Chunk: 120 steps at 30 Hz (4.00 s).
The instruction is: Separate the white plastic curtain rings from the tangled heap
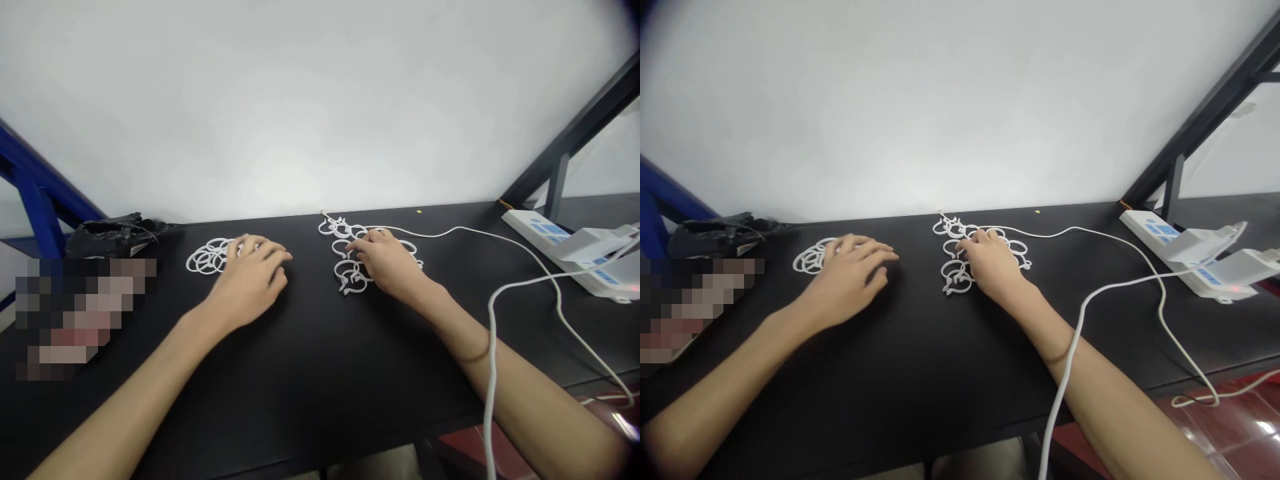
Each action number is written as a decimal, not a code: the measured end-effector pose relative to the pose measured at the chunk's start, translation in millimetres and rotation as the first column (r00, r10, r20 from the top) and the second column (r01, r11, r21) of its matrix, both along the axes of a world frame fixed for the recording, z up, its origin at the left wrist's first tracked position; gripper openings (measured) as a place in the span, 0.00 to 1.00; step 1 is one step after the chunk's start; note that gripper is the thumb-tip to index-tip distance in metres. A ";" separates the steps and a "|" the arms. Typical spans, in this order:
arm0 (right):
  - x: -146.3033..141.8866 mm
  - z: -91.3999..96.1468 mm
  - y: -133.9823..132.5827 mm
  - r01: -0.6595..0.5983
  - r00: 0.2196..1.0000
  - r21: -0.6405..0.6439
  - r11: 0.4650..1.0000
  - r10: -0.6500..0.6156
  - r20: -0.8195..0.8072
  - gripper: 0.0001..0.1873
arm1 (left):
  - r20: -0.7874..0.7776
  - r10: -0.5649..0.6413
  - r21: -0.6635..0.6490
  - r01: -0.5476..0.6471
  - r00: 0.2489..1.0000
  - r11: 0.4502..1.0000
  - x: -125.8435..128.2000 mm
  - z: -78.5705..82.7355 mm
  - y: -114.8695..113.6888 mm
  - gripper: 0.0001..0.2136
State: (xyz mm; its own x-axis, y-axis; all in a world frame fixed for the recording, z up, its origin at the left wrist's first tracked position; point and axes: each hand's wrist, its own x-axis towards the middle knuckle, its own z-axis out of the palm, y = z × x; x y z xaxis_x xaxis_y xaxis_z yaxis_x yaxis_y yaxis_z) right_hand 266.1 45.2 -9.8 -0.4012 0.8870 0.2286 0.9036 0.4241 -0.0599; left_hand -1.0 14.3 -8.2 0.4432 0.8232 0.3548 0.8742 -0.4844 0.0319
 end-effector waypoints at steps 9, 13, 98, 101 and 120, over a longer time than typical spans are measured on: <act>-1.8 -0.9 7.0 -0.067 0.990 0.070 0.995 0.075 -0.118 0.10 | 0.018 -0.161 -0.051 0.161 0.987 0.986 17.9 -20.1 -10.4 0.13; -13.9 7.6 -3.9 -0.211 0.896 0.125 0.969 0.243 -0.373 0.08 | 0.094 -0.122 -0.016 0.124 0.988 0.992 18.2 -18.3 -12.5 0.17; -36.8 5.9 -29.3 -0.193 0.865 0.061 0.979 0.199 -0.460 0.17 | 0.429 0.151 -0.380 0.026 0.891 0.924 -19.6 25.2 13.3 0.19; -33.6 5.1 -24.5 -0.171 0.880 0.067 0.983 0.183 -0.438 0.14 | 0.404 0.284 -0.523 -0.035 0.870 0.851 -49.5 37.6 42.2 0.20; -20.9 5.1 -12.8 -0.154 0.937 0.156 0.976 0.194 -0.291 0.12 | 0.172 0.388 -0.693 -0.169 0.905 0.701 -76.3 33.8 95.3 0.20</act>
